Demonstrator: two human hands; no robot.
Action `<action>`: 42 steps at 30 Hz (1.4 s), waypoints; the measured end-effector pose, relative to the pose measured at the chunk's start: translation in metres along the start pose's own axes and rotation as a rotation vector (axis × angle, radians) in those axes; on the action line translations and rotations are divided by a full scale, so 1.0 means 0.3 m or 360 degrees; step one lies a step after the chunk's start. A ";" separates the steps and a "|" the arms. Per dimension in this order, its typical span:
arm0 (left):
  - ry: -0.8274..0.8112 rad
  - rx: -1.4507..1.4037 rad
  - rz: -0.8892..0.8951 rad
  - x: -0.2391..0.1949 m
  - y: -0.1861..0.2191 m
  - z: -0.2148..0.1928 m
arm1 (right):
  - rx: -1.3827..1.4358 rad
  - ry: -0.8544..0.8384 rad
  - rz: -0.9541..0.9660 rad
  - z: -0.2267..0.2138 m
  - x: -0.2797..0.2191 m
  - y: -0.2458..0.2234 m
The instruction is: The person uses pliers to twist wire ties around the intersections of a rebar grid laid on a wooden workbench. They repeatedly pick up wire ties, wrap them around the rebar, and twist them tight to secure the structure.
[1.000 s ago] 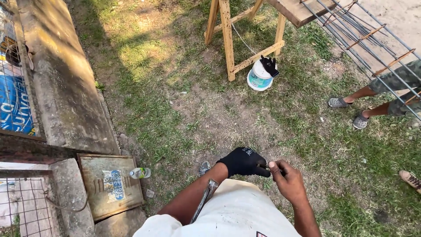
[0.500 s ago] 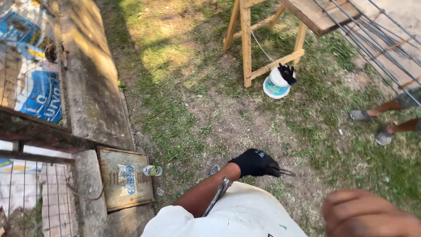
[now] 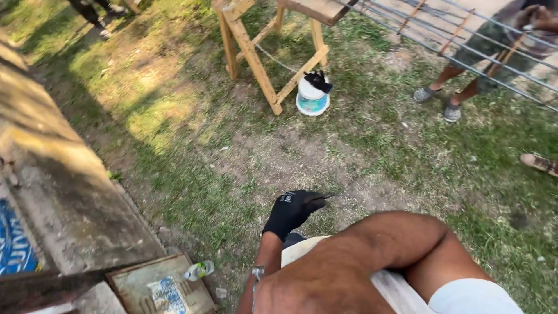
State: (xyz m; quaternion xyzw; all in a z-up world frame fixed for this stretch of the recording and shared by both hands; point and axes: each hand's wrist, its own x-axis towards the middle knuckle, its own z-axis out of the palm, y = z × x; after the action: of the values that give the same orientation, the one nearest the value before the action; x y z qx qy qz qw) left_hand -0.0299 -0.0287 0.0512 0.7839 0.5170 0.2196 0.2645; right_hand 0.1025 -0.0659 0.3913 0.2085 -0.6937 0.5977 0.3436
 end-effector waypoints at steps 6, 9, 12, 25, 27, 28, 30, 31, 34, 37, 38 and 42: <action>-0.0008 -0.0079 -0.0108 -0.018 -0.050 0.008 | 0.0105 -0.0033 -0.0184 -0.159 -0.277 0.233; 0.0115 -0.0099 -0.0040 0.010 -0.099 0.009 | -0.0751 0.0482 0.0038 -0.303 -0.462 0.327; 0.0294 -0.0160 -0.0026 0.053 -0.022 -0.006 | -0.1569 0.0871 0.0517 -0.382 -0.731 0.387; -0.0093 -0.0871 0.0016 0.240 0.226 -0.030 | -0.1540 0.1365 0.1102 -0.381 -1.196 0.379; -0.0079 -0.0852 0.0031 0.238 0.244 -0.046 | -0.1467 0.1354 0.1145 -0.369 -1.230 0.350; -0.0215 -0.0726 -0.0089 0.236 0.250 -0.064 | -0.1463 0.1223 0.1416 -0.364 -1.241 0.339; -0.0349 -0.0599 -0.0207 0.224 0.233 -0.062 | -0.1453 0.1078 0.1681 -0.356 -1.266 0.325; -0.0405 -0.0614 -0.0184 0.215 0.210 -0.042 | -0.1288 0.1043 0.1727 -0.354 -1.279 0.324; -0.0430 -0.0544 -0.0129 0.200 0.161 0.004 | -0.1135 0.0956 0.1582 -0.351 -1.295 0.359; -0.0383 -0.0437 -0.0140 0.201 0.146 -0.009 | -0.1221 0.0922 0.1340 -0.365 -1.246 0.399; -0.0368 -0.0422 -0.0184 0.199 0.147 -0.018 | -0.1296 0.0939 0.1293 -0.370 -1.222 0.408; -0.0312 -0.0426 -0.0191 0.182 0.154 -0.054 | -0.1210 0.0862 0.1348 -0.425 -1.168 0.411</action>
State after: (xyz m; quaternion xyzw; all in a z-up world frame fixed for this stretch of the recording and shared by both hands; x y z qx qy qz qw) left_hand 0.0124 0.0098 0.0971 0.7271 0.5006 0.1928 0.4283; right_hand 0.2824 0.0401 0.0586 -0.3799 -0.7684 0.4251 0.2907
